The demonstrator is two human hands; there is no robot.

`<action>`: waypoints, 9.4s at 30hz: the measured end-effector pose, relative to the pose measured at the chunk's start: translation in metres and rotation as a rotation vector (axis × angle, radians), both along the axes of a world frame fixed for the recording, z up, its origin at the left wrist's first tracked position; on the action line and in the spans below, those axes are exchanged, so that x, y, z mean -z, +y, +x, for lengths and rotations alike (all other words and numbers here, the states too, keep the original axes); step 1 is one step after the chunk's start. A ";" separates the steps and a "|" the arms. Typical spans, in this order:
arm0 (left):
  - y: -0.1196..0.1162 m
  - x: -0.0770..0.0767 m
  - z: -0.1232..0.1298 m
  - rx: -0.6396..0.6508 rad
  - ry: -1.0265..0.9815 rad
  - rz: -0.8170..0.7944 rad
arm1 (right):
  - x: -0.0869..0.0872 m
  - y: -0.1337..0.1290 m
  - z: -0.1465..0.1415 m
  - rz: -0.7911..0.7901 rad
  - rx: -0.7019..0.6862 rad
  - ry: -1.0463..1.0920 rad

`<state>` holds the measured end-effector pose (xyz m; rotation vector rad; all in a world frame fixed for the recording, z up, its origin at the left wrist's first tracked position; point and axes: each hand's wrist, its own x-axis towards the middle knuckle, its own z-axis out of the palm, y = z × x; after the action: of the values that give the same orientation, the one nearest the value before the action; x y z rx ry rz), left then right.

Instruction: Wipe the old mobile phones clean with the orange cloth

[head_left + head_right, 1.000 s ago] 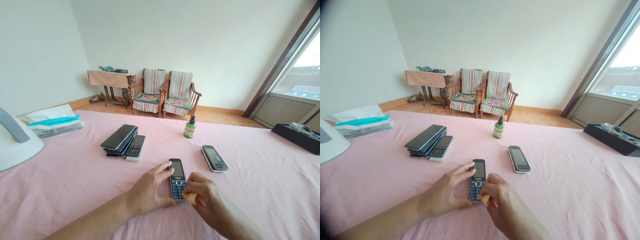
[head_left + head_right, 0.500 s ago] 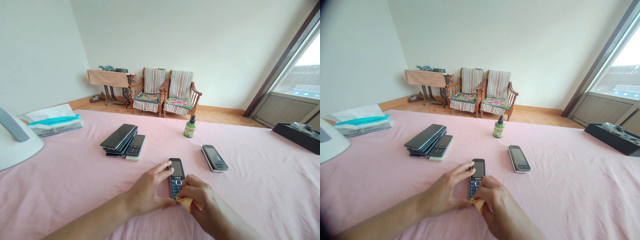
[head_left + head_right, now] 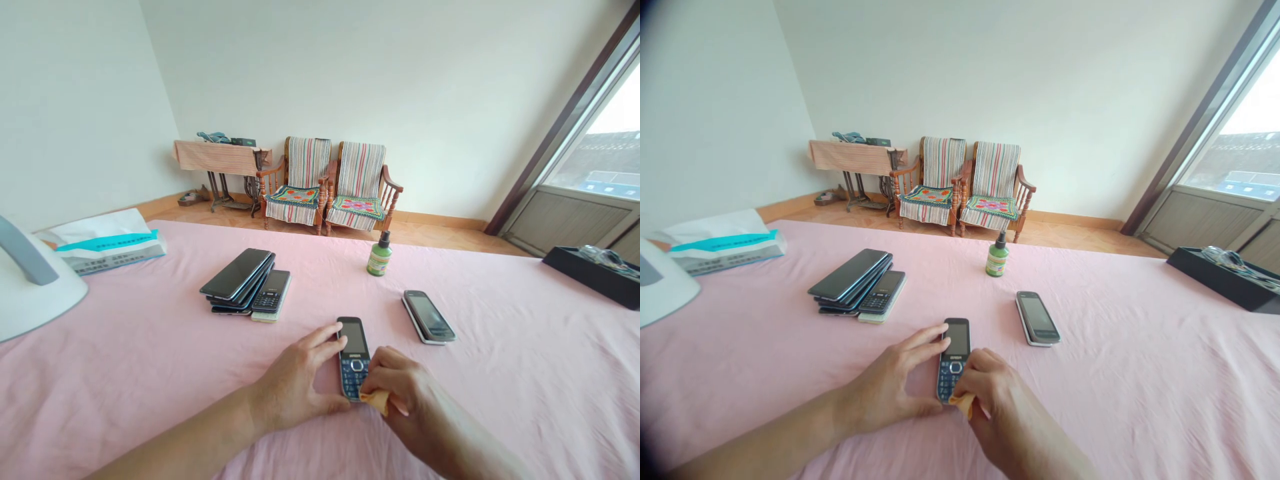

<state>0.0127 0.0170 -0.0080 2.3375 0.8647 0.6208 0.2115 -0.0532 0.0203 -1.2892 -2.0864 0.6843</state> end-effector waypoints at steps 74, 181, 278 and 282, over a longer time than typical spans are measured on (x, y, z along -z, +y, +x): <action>-0.002 -0.002 0.000 0.007 0.036 0.018 | 0.012 0.015 0.004 0.014 0.104 0.024; 0.004 -0.026 -0.008 -0.112 -0.055 0.133 | 0.019 0.051 0.004 0.237 0.466 0.323; -0.003 -0.017 -0.002 -0.145 -0.314 0.141 | -0.007 0.020 -0.021 0.528 0.373 0.380; 0.001 -0.016 0.001 -0.155 -0.488 -0.324 | -0.005 0.027 -0.018 0.244 0.412 0.491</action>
<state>0.0133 0.0183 0.0081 1.7353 0.8434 0.9828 0.1933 -0.0257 0.0250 -1.2117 -1.4064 0.4816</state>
